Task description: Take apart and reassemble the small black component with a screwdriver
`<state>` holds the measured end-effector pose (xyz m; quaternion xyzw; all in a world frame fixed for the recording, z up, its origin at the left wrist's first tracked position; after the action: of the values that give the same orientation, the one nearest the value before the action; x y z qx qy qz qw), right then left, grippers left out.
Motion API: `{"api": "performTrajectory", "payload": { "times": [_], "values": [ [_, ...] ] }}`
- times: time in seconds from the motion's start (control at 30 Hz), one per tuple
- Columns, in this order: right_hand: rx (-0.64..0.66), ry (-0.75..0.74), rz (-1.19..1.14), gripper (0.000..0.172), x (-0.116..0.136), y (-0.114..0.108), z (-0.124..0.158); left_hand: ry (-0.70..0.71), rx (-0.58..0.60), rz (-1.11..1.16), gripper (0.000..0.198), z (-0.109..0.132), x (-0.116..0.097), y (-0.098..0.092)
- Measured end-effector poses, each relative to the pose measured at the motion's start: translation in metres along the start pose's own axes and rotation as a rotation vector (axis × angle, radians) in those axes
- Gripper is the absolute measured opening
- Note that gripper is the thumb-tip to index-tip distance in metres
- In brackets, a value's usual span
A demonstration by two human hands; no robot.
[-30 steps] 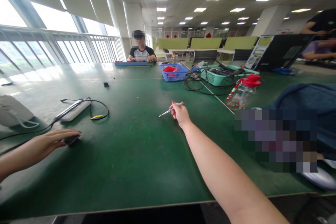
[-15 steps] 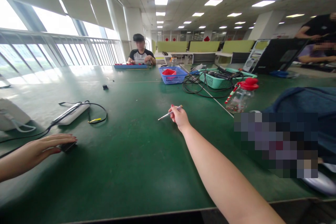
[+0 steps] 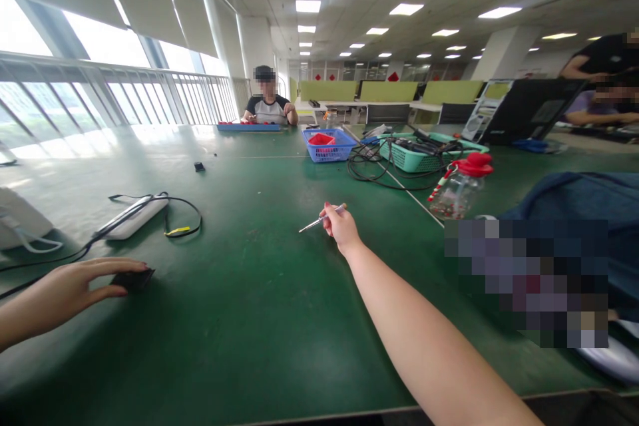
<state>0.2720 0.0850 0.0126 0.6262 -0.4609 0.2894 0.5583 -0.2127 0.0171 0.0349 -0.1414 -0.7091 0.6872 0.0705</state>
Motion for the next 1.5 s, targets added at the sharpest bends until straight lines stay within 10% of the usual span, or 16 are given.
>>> {"api": "performTrajectory", "payload": {
  "times": [0.23, 0.47, 0.67, 0.87, 1.03, 1.2, 1.5],
  "values": [
    [-0.04, 0.0, -0.012, 0.039, 0.001, -0.004, -0.001, 0.167, -0.138, 0.122, 0.036, -0.032, -0.164, -0.045],
    [-0.035, -0.001, -0.052, 0.038, 0.003, -0.004, 0.001, 0.321, -0.161, 0.156, 0.034, -0.102, -0.275, -0.012],
    [0.024, -0.078, 0.176, 0.033, 0.009, 0.007, 0.006, 0.238, -0.205, 0.088, 0.034, -0.126, -0.271, 0.014],
    [0.347, -0.367, 0.807, 0.018, 0.031, 0.071, 0.044, 0.288, -0.203, 0.19, 0.039, -0.13, -0.264, 0.025],
    [0.413, -0.62, 0.988, 0.008, 0.055, 0.099, 0.076, 0.243, -0.172, 0.324, 0.064, -0.137, -0.251, 0.034],
    [0.624, -0.855, 1.039, 0.003, 0.064, 0.126, 0.113, 0.246, -0.192, 0.295, 0.048, -0.138, -0.247, 0.034],
    [0.849, -0.876, 1.141, 0.008, 0.05, 0.145, 0.13, 0.27, -0.191, 0.282, 0.041, -0.139, -0.248, 0.035]
  ]
}}
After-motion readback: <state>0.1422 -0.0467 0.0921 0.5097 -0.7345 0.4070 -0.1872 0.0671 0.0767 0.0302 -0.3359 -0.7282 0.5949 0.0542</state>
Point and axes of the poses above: each hand's wrist, its own z-axis away from the middle knuckle, its own y-axis out of the palm, x = y × z, the point moved 10 cm from there along -z, towards the middle knuckle, and after that the axes turned 14 degrees about -z, right-handed, at the moved point
